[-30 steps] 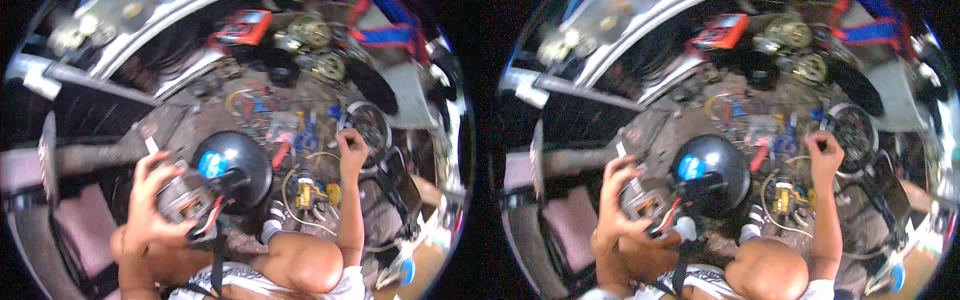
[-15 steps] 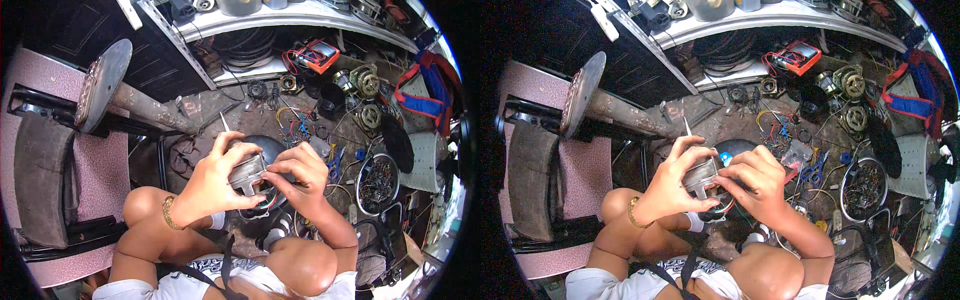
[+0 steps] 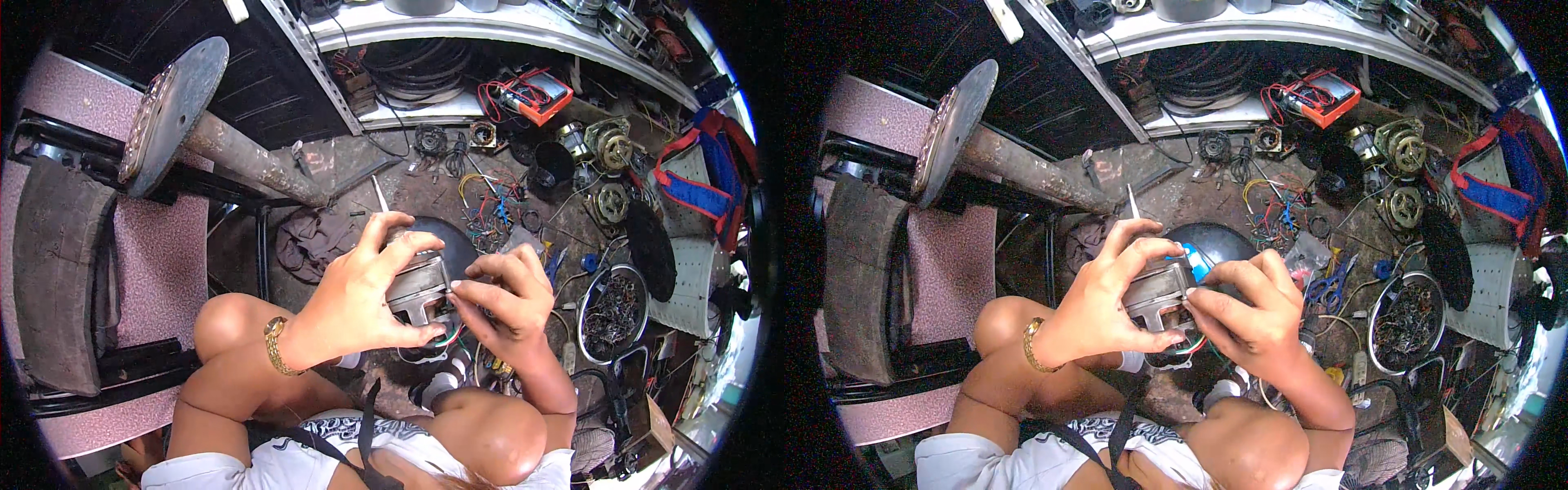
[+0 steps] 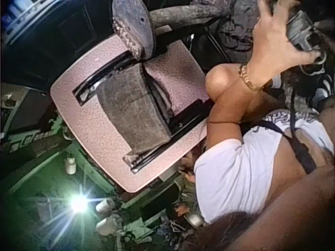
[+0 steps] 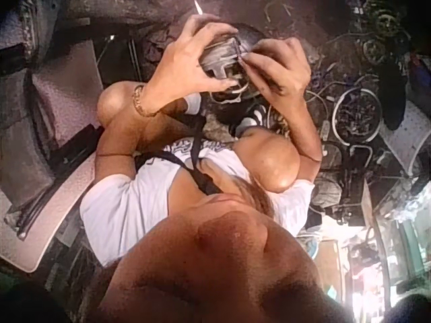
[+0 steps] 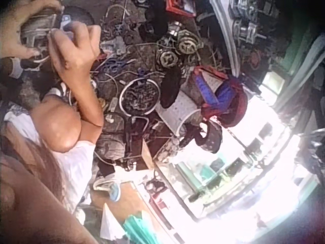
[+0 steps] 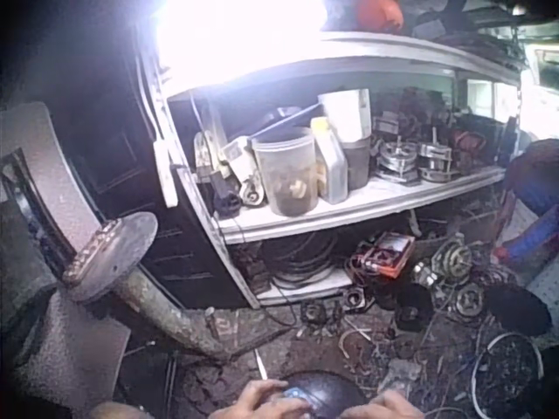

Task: The person works on an electric motor by hand and with a power drill. They manipulate the motor's internal wires and use the drill to secure components in the diagnostic area.

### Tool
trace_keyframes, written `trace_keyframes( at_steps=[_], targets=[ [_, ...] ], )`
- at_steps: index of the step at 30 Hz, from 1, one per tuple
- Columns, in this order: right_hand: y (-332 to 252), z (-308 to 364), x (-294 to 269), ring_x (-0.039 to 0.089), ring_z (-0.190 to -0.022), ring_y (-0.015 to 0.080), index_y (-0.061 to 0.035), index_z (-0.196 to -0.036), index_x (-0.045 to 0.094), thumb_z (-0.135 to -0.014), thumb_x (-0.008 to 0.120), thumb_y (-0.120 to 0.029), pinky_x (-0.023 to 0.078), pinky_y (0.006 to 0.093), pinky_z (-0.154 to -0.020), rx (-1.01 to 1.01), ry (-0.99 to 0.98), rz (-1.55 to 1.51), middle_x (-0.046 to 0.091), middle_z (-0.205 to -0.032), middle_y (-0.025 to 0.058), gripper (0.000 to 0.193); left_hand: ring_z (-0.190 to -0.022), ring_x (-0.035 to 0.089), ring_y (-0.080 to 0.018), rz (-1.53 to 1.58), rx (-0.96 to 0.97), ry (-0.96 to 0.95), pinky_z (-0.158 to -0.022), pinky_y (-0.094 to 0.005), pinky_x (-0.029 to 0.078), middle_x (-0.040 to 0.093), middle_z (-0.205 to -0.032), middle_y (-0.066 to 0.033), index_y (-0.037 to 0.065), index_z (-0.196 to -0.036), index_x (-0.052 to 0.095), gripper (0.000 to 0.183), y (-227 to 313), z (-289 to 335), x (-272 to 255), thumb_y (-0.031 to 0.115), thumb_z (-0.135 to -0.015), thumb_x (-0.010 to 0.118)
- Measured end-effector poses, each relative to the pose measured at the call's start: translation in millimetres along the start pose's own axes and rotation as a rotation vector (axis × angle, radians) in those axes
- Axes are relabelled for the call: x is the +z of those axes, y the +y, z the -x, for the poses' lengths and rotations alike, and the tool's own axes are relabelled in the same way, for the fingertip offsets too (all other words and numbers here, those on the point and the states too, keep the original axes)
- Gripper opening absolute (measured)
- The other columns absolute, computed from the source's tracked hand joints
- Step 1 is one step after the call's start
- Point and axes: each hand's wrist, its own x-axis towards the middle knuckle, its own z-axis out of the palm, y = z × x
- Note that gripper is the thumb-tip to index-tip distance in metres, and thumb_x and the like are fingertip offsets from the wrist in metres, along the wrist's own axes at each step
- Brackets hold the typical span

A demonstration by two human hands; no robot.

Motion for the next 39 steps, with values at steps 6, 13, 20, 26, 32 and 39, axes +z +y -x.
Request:
trace_keyframes(
  at_steps=[6, 13, 20, 26, 32, 39],
  targets=[
    [-5.7, -12.5, -11.6, 0.048, -0.07, 0.0223, -0.0115, -0.081, 0.069, -0.061, 0.077, -0.008, 0.042, 0.0318, -0.059, 0.038, -0.088, 0.045, 0.061, -0.084, 0.0022, 0.023, -0.094, 0.062, -0.0407, 0.003, -0.02, 0.014, -0.08, -0.0449, 0.054, 0.044, -0.125, -0.0178, 0.015, -0.12, 0.048, 0.074, 3.4, -1.0, 3.7, 0.035, -0.058, 0.083],
    [-11.8, -22.7, -18.9, 0.047, -0.072, 0.0235, -0.0118, -0.08, 0.067, -0.063, 0.076, -0.01, 0.042, 0.0334, -0.059, 0.098, -0.196, 0.07, 0.059, -0.085, 0.0013, 0.019, -0.097, 0.061, -0.0391, -0.01, -0.046, 0.005, -0.083, -0.0435, 0.053, 0.044, -0.125, -0.0189, 0.013, -0.118, 0.051, 0.074, 6.1, -0.7, 3.1, 0.035, -0.056, 0.085],
    [-3.4, -7.7, -16.9, 0.05, -0.074, 0.0225, -0.0142, -0.08, 0.069, -0.061, 0.077, -0.011, 0.042, 0.0324, -0.062, 0.028, -0.074, 0.034, 0.059, -0.086, 0.0022, 0.021, -0.109, 0.057, -0.0368, 0.012, -0.075, -0.015, -0.091, -0.0414, 0.049, 0.046, -0.124, -0.021, 0.008, -0.116, 0.055, 0.073, 5.1, -2.3, 1.7, 0.034, -0.054, 0.086],
    [7.6, 11.2, -12.5, 0.051, -0.075, 0.0224, -0.0152, -0.08, 0.07, -0.059, 0.079, -0.012, 0.04, 0.0333, -0.064, 0.109, -0.072, -0.133, 0.06, -0.087, 0.0042, 0.023, -0.115, 0.053, -0.0362, 0.036, -0.049, -0.005, -0.092, -0.0412, 0.047, 0.047, -0.123, -0.021, 0.008, -0.115, 0.057, 0.073, 0.8, -4.0, 3.5, 0.036, -0.053, 0.085],
    [9.8, 12.7, -14.3, 0.051, -0.075, 0.0221, -0.0142, -0.079, 0.07, -0.06, 0.079, -0.012, 0.04, 0.033, -0.064, 0.141, -0.075, -0.183, 0.059, -0.087, 0.005, 0.021, -0.103, 0.059, -0.0365, 0.009, -0.013, 0.027, -0.086, -0.0417, 0.051, 0.047, -0.123, -0.0202, 0.01, -0.115, 0.057, 0.071, 3.4, -6.7, 4.4, 0.035, -0.054, 0.085],
    [17.5, 12.1, -5.3, 0.05, -0.077, 0.0227, -0.0129, -0.077, 0.07, -0.062, 0.078, -0.012, 0.039, 0.0334, -0.065, 0.127, -0.053, -0.283, 0.058, -0.089, 0.007, 0.017, -0.102, 0.06, -0.0372, -0.033, 0.038, 0.045, -0.085, -0.0436, 0.052, 0.047, -0.12, -0.0191, 0.011, -0.114, 0.057, 0.07, -0.4, -7.7, 5.0, 0.034, -0.053, 0.085]
  ],
)
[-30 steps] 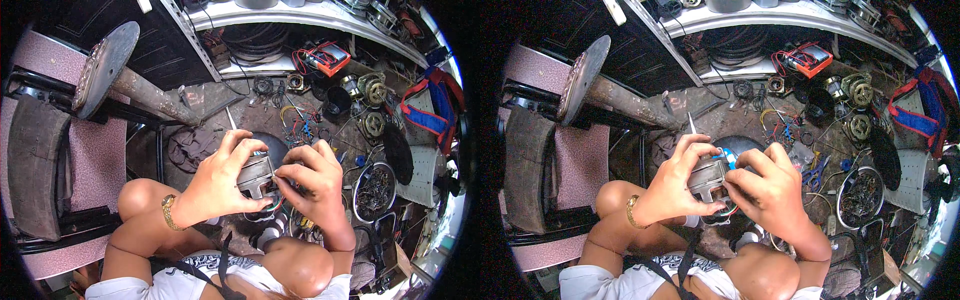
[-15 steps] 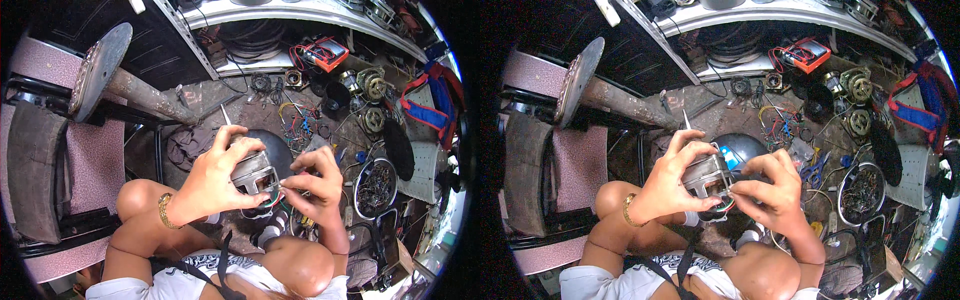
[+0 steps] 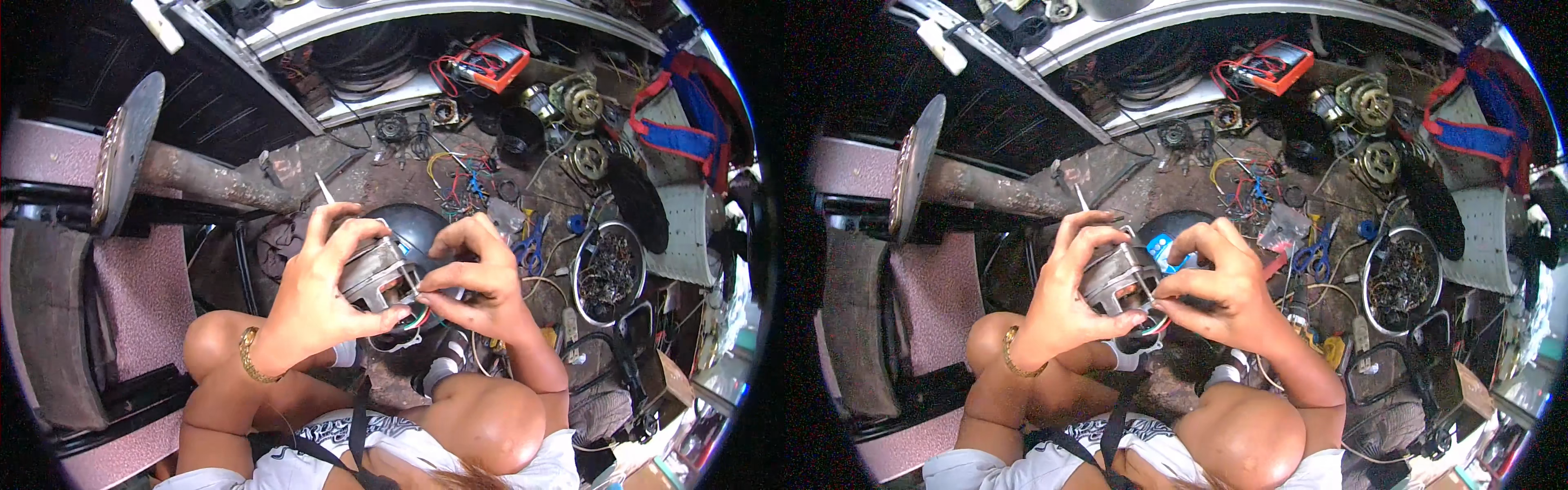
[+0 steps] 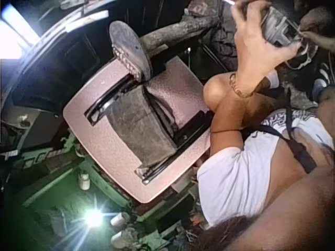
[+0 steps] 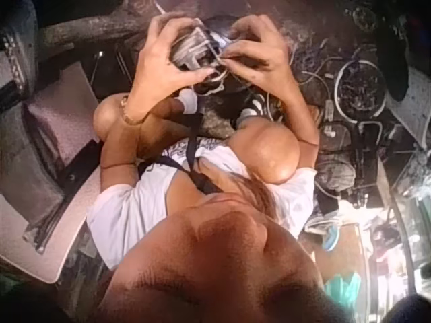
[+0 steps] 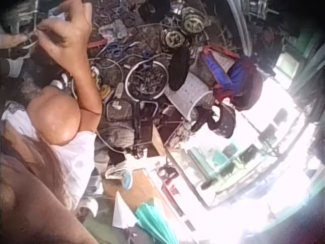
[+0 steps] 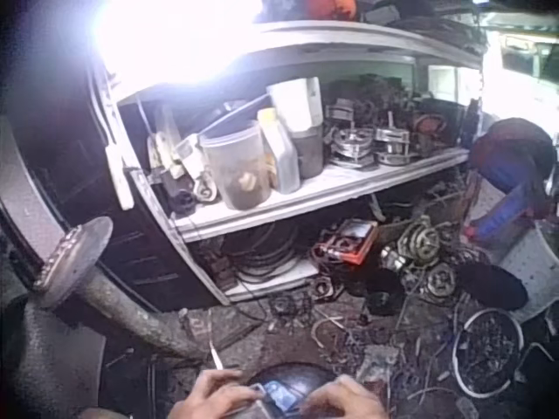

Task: The person works on an electric motor by hand and with a power drill. They manipulate the motor's internal wires and use the drill to secure components in the diagnostic area.

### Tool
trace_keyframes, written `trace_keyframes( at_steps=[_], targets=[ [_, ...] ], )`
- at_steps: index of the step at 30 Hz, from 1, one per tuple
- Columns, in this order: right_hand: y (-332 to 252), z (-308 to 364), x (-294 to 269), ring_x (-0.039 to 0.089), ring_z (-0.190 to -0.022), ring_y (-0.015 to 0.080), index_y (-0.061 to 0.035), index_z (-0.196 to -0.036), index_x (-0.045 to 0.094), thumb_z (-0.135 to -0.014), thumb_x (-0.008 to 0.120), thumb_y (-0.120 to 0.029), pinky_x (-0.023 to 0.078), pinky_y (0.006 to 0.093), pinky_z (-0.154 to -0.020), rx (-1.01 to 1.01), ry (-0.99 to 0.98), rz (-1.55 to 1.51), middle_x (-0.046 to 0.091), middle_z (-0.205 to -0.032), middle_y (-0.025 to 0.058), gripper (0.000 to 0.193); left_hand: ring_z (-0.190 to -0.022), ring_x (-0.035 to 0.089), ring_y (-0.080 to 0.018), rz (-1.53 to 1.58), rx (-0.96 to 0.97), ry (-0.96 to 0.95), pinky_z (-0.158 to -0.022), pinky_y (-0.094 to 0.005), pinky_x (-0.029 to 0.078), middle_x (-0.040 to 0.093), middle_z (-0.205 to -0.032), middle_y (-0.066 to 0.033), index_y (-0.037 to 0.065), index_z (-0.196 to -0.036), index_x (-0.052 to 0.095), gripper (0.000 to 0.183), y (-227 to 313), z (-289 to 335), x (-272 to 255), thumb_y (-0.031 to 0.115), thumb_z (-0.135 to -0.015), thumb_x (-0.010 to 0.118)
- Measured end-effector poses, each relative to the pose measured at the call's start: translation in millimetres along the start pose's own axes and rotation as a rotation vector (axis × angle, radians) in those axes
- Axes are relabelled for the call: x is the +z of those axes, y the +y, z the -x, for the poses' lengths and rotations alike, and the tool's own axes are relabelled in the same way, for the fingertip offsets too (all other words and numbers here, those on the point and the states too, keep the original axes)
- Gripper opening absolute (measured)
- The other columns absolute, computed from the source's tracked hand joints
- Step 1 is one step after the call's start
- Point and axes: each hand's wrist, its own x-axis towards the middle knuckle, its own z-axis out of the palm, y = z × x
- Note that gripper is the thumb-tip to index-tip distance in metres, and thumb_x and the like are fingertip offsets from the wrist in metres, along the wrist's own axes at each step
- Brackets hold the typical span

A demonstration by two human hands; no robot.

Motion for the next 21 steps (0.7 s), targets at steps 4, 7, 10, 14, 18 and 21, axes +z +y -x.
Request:
trace_keyframes(
  at_steps=[4, 7, 10, 14, 18, 21],
  targets=[
    [3.7, 3.2, 1.3, 0.051, -0.08, 0.023, -0.0132, -0.076, 0.07, -0.063, 0.078, -0.012, 0.041, 0.0333, -0.067, 0.008, 0.034, -0.004, 0.058, -0.089, 0.0073, 0.016, -0.106, 0.058, -0.0369, 0.046, -0.046, -0.019, -0.088, -0.0433, 0.049, 0.046, -0.121, -0.0191, 0.009, -0.113, 0.058, 0.071, 3.1, -1.2, 1.2, 0.034, -0.053, 0.085],
    [7.0, 2.5, 1.2, 0.052, -0.081, 0.0232, -0.0137, -0.077, 0.07, -0.063, 0.078, -0.012, 0.042, 0.0331, -0.068, 0.031, 0.051, -0.086, 0.057, -0.09, 0.0073, 0.016, -0.106, 0.059, -0.0362, 0.015, -0.011, -0.025, -0.088, -0.0423, 0.05, 0.046, -0.122, -0.0199, 0.009, -0.114, 0.058, 0.071, -0.3, -3.0, 2.0, 0.032, -0.053, 0.086],
    [8.3, 4.6, 10.7, 0.052, -0.081, 0.023, -0.0138, -0.077, 0.069, -0.065, 0.077, -0.013, 0.042, 0.0329, -0.069, 0.01, 0.107, -0.093, 0.056, -0.09, 0.0068, 0.015, -0.105, 0.059, -0.0349, -0.023, 0.011, -0.019, -0.088, -0.0419, 0.051, 0.047, -0.121, -0.0203, 0.009, -0.114, 0.058, 0.071, 0.3, -3.4, 0.7, 0.029, -0.052, 0.086],
    [9.6, 11.2, 20.6, 0.054, -0.083, 0.0237, -0.0111, -0.079, 0.069, -0.065, 0.078, -0.013, 0.043, 0.0335, -0.072, 0.107, 0.163, -0.233, 0.055, -0.088, 0.0072, 0.017, -0.11, 0.054, -0.0341, 0.026, 0.035, -0.009, -0.091, -0.0423, 0.048, 0.048, -0.12, -0.0194, 0.006, -0.113, 0.057, 0.071, 0.9, -2.3, 3.4, 0.033, -0.053, 0.085],
    [7.8, 11.4, 36.6, 0.055, -0.083, 0.0228, -0.0075, -0.08, 0.066, -0.067, 0.076, -0.01, 0.044, 0.0336, -0.071, 0.15, 0.284, -0.299, 0.054, -0.085, 0.0073, 0.016, -0.114, 0.051, -0.0329, 0.02, 0.004, -0.024, -0.091, -0.0426, 0.046, 0.047, -0.118, -0.0197, 0.006, -0.112, 0.057, 0.072, 0.1, -3.5, 3.7, 0.038, -0.053, 0.084],
    [7.7, 8.3, 46.5, 0.056, -0.079, 0.0201, -0.0044, -0.077, 0.061, -0.069, 0.075, -0.009, 0.044, 0.032, -0.069, 0.221, 0.325, -0.384, 0.053, -0.082, 0.0077, 0.017, -0.114, 0.05, -0.0333, 0.0, 0.04, -0.033, -0.093, -0.0433, 0.045, 0.047, -0.118, -0.0198, 0.006, -0.113, 0.057, 0.073, 0.4, -3.8, 7.0, 0.038, -0.053, 0.084]
  ],
)
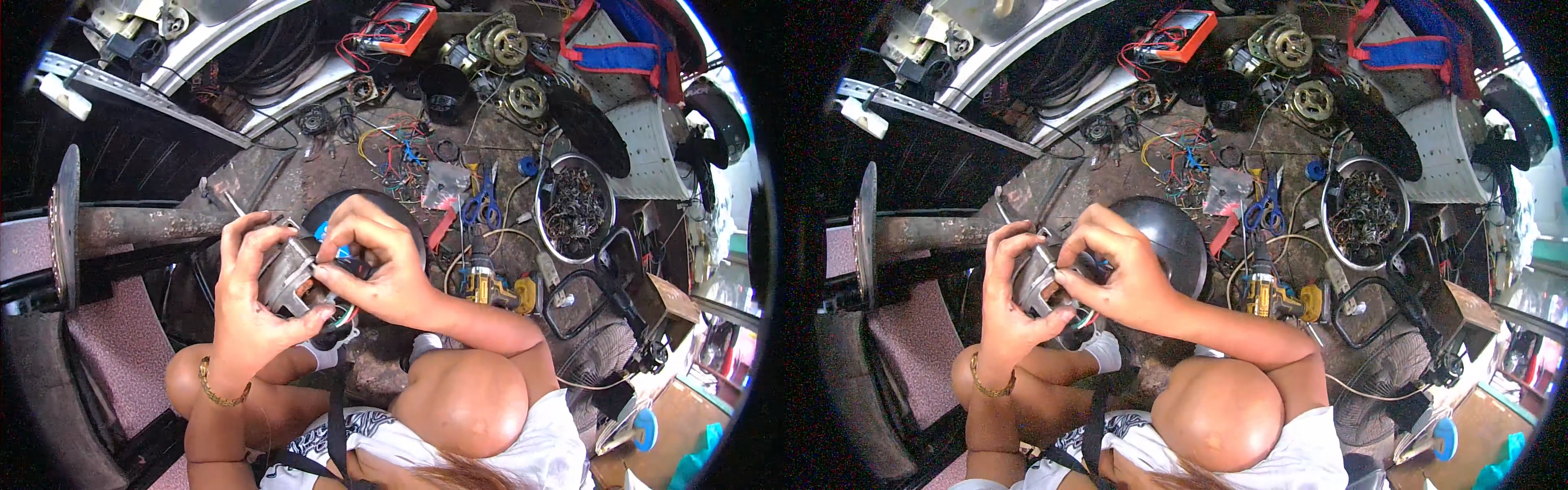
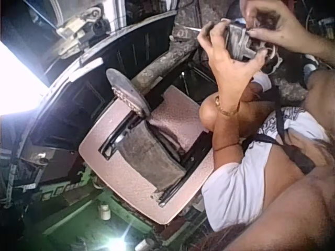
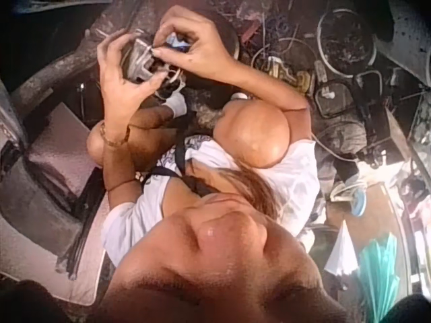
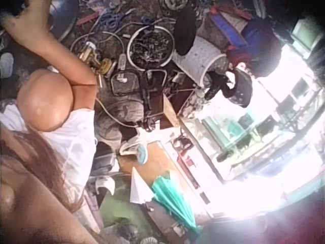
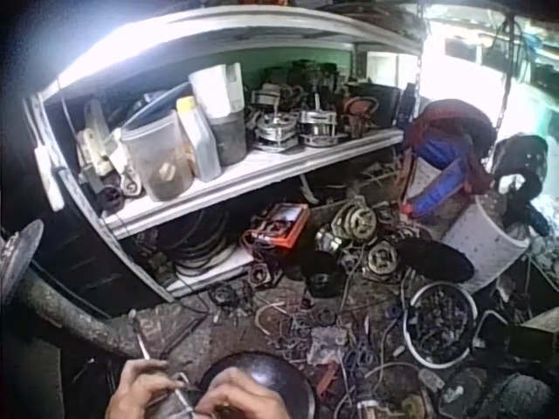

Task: The person works on an electric motor by hand and with a power drill. They manipulate the motor's internal wires and use the drill to secure components in the diagnostic area.

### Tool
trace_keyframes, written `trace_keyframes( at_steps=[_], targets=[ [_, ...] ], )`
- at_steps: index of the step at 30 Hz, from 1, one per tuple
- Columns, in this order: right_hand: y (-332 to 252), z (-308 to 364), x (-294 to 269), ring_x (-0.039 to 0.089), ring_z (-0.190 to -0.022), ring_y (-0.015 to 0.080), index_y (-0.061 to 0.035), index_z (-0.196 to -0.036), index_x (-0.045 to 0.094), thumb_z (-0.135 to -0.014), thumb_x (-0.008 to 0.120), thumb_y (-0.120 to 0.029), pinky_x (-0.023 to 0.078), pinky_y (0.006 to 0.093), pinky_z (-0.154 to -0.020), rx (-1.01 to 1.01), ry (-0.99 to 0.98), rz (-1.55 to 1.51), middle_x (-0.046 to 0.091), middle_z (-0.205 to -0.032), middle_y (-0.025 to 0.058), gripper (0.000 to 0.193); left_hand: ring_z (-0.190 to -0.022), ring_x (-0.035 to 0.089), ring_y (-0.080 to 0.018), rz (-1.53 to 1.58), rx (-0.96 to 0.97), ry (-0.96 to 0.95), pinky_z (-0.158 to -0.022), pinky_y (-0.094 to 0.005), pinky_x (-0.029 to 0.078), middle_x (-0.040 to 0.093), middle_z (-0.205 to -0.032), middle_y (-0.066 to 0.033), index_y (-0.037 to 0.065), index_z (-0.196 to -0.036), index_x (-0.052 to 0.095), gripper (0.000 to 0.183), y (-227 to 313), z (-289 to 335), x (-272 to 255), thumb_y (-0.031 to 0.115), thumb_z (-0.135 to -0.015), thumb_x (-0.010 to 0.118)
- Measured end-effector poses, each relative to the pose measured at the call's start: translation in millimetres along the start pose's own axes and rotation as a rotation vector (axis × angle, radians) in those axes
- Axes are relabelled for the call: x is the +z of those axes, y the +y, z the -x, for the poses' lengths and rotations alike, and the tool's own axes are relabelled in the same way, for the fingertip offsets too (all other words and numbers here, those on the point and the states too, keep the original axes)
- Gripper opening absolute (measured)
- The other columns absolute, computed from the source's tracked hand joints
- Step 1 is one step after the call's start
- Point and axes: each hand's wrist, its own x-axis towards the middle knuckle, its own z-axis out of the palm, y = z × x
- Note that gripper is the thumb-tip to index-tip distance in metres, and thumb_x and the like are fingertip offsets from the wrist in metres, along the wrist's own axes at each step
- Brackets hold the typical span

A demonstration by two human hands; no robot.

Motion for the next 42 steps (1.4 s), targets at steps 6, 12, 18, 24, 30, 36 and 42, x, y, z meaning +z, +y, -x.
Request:
trace_keyframes(
  at_steps=[6, 12, 18, 24, 30, 36, 42],
  targets=[
    [40.9, 14.8, -33.3, 0.056, -0.097, 0.016, -0.004, -0.115, 0.053, -0.077, 0.071, -0.015, 0.046, 0.0302, -0.086, 0.206, 0.098, -0.028, 0.056, -0.102, 0.0065, 0.044, -0.111, 0.051, -0.0329, 0.013, -0.011, 0.079, -0.093, -0.0411, 0.044, 0.048, -0.116, -0.0186, 0.004, -0.112, 0.056, 0.071, -5.9, -5.9, -3.1, 0.035, -0.055, 0.084],
    [117.5, 225.3, -173.1, 0.036, -0.13, 0.0428, 0.0001, -0.142, 0.028, -0.074, 0.067, -0.007, 0.031, 0.0501, -0.106, 0.826, -0.148, 1.404, 0.034, -0.14, 0.0286, 0.078, -0.104, 0.055, -0.026, 0.075, 0.004, 0.151, -0.091, -0.0365, 0.046, 0.05, -0.111, -0.0133, 0.005, -0.114, 0.056, 0.063, -22.4, -24.4, -14.8, 0.027, -0.061, 0.083],
    [120.2, 252.6, -185.2, 0.035, -0.131, 0.0424, -0.0021, -0.146, 0.019, -0.065, 0.074, -0.011, 0.033, 0.049, -0.105, 0.631, -0.21, 0.875, 0.034, -0.141, 0.0276, 0.098, -0.105, 0.049, -0.0208, 0.118, -0.092, 0.141, -0.094, -0.0328, 0.038, 0.05, -0.106, -0.0079, 0.006, -0.117, 0.054, 0.061, -41.1, -22.7, -30.5, 0.025, -0.065, 0.081],
    [109.7, 272.2, -210.2, 0.046, -0.117, 0.0449, -0.0027, -0.142, 0.028, -0.066, 0.074, -0.01, 0.039, 0.0456, -0.098, 0.619, -0.399, 1.25, 0.045, -0.132, 0.0255, 0.09, -0.106, 0.052, -0.0244, 0.137, -0.097, 0.123, -0.094, -0.0354, 0.041, 0.053, -0.108, -0.011, 0.006, -0.116, 0.055, 0.062, -21.0, -25.1, -23.4, 0.032, -0.065, 0.081],
    [121.9, 260.0, -199.0, 0.052, -0.111, 0.0434, -0.0021, -0.138, 0.034, -0.07, 0.074, -0.009, 0.042, 0.0436, -0.095, 0.819, -0.189, 1.147, 0.053, -0.124, 0.0234, 0.08, -0.107, 0.054, -0.0261, 0.121, -0.125, 0.128, -0.093, -0.0367, 0.043, 0.052, -0.111, -0.0118, 0.007, -0.116, 0.056, 0.064, -19.1, -17.6, -19.8, 0.034, -0.065, 0.082],
    [129.4, 290.9, -208.0, 0.058, -0.103, 0.0382, -0.0019, -0.133, 0.038, -0.076, 0.072, -0.004, 0.045, 0.0396, -0.091, 0.838, 0.276, 0.84, 0.061, -0.109, 0.0195, 0.066, -0.105, 0.058, -0.0346, 0.097, -0.108, 0.152, -0.089, -0.0416, 0.048, 0.049, -0.117, -0.0168, 0.013, -0.118, 0.054, 0.068, -17.3, -30.7, -14.6, 0.045, -0.064, 0.08],
    [55.2, 216.6, -147.0, 0.06, -0.086, 0.0161, -0.0001, -0.109, 0.056, -0.082, 0.062, 0.001, 0.05, 0.0322, -0.076, 0.275, 0.583, 0.495, 0.064, -0.093, 0.0052, 0.028, -0.109, 0.053, -0.0273, 0.123, -0.169, 0.166, -0.094, -0.0372, 0.044, 0.051, -0.114, -0.0138, 0.009, -0.117, 0.056, 0.065, -24.8, -36.2, -19.0, 0.038, -0.065, 0.082]
  ],
)
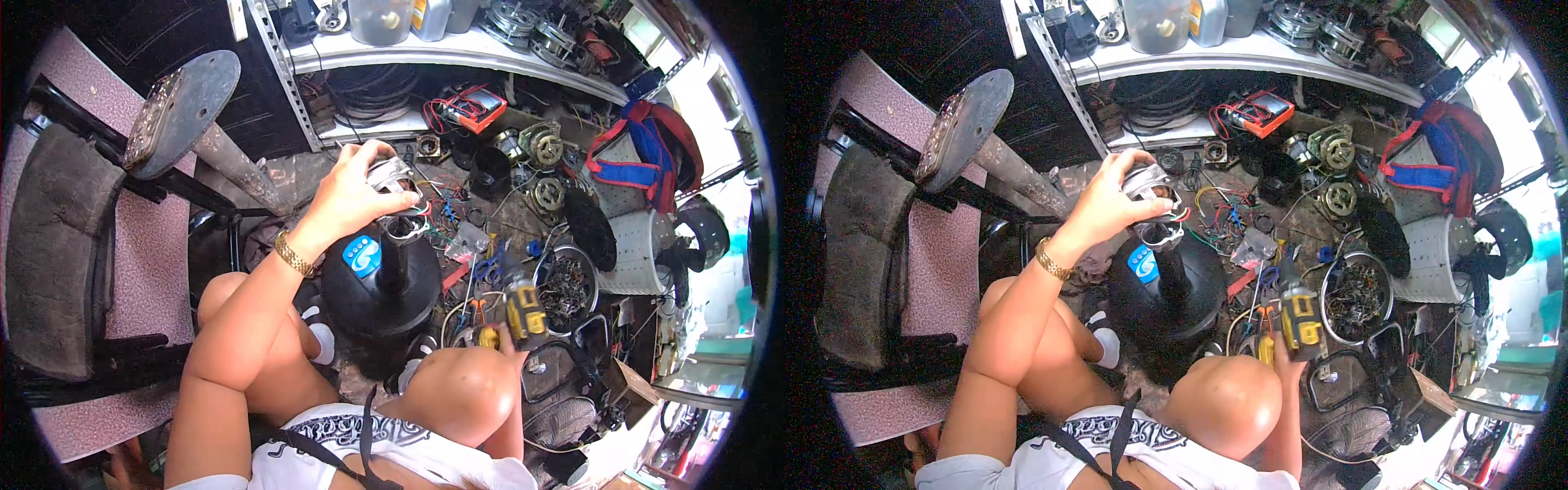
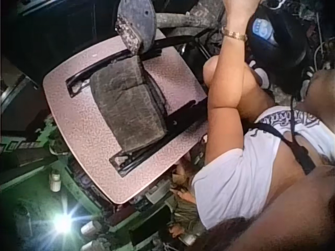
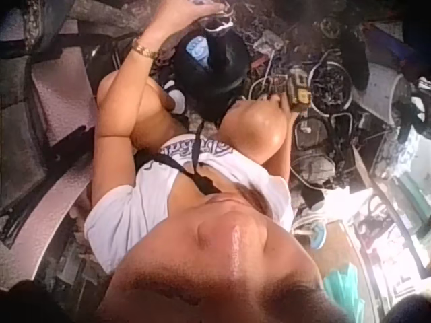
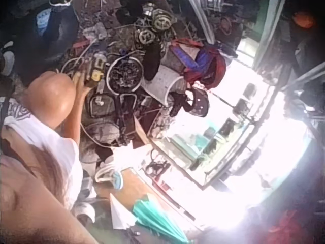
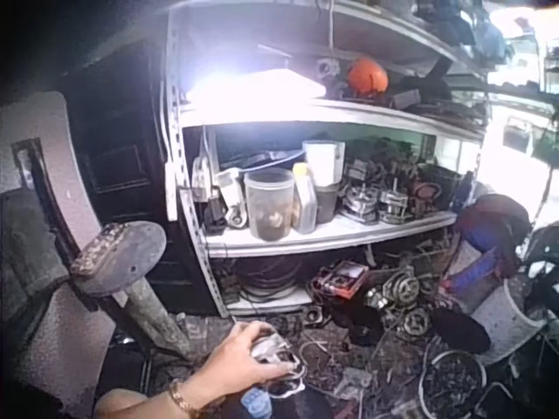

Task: The person works on an electric motor by hand and with a power drill. They manipulate the motor's internal wires and use the drill to secure components in the diagnostic area.

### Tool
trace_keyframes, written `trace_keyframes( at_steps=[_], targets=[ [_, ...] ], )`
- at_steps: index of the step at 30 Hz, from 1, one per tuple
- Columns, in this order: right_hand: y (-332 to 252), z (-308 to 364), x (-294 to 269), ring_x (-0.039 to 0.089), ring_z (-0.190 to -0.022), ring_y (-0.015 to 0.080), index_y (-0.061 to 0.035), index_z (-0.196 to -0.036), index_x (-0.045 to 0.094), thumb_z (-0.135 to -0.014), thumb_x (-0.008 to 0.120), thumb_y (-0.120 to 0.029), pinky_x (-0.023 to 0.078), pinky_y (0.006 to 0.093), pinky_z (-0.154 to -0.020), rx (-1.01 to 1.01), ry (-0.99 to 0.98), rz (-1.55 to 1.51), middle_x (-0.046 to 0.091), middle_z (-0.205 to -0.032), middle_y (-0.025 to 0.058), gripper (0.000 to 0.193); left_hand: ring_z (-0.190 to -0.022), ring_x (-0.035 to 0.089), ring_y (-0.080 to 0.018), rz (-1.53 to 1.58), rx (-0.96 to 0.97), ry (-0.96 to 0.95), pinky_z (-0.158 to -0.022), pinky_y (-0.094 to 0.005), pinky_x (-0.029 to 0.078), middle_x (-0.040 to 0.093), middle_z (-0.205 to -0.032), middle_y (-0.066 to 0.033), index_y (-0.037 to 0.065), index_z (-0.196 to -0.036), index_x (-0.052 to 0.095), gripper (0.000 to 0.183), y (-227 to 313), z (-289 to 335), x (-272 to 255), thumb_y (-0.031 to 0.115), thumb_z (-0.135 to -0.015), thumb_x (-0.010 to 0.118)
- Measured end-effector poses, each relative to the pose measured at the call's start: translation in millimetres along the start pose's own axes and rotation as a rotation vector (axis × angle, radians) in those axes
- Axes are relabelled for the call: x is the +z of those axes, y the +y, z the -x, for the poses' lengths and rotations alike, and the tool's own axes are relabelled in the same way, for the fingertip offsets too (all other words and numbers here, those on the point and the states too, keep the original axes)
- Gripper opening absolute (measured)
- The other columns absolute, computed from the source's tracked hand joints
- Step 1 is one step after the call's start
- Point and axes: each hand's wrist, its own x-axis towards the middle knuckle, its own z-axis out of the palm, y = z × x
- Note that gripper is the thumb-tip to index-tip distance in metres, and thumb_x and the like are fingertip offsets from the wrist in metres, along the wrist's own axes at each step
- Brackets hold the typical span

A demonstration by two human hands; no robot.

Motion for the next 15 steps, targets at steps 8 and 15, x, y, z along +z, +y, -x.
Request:
trace_keyframes(
  at_steps=[8, 15],
  targets=[
    [-130.5, -54.1, 36.9, 0.062, -0.093, 0.0228, 0.0021, -0.113, 0.056, -0.081, 0.059, -0.005, 0.048, 0.0356, -0.086, -0.01, -0.257, -0.422, 0.065, -0.098, 0.0114, 0.034, -0.104, 0.058, -0.0354, -0.036, 0.011, -0.005, -0.091, -0.0418, 0.047, 0.05, -0.115, -0.0195, 0.012, -0.119, 0.054, 0.071, 2.9, -10.6, 8.6, 0.049, -0.064, 0.079],
    [-142.7, -49.3, 62.4, 0.057, -0.08, 0.0121, -0.0044, -0.108, 0.061, -0.087, 0.061, -0.011, 0.045, 0.0265, -0.069, -0.069, -0.416, -0.158, 0.064, -0.094, 0.0052, 0.023, -0.105, 0.058, -0.034, -0.034, 0.017, 0.021, -0.09, -0.0411, 0.047, 0.05, -0.115, -0.0187, 0.012, -0.119, 0.055, 0.07, -2.3, -16.2, 8.7, 0.048, -0.064, 0.079]
  ],
)
